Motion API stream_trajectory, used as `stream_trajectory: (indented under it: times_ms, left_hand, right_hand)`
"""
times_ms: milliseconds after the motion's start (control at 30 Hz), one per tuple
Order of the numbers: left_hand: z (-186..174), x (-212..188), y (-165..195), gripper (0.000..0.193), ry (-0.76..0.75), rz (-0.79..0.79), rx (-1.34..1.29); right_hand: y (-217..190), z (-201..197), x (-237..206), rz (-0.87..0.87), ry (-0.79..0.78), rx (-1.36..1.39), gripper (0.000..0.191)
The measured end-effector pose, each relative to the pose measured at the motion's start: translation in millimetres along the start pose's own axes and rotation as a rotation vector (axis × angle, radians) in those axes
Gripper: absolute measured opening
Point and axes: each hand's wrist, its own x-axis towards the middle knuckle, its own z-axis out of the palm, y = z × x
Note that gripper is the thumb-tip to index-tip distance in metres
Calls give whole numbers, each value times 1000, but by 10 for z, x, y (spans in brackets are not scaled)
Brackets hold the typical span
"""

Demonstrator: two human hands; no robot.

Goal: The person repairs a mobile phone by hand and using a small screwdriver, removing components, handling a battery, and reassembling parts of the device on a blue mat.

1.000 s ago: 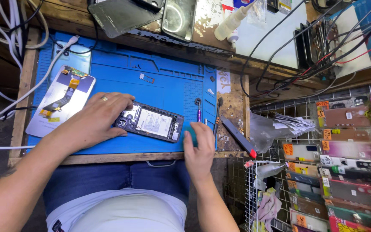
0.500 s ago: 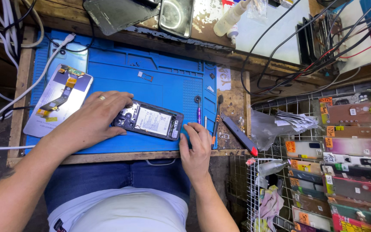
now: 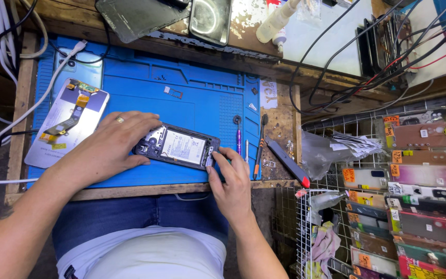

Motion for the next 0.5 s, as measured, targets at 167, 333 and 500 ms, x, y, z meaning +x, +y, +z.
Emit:
stream_trajectory:
  times_ms: [167, 333, 500]
  left_hand:
    - [-2, -22, -22, 77, 12, 0, -6]
    - [-10, -32, -27, 71, 31, -2, -48]
    - [-32, -56, -40, 69, 36, -7, -70]
  right_hand:
    - [-31, 24, 1, 101, -16, 159, 35]
    - [19, 39, 1, 102, 44, 198, 36]
    - [128, 35, 37, 217, 123, 267, 22]
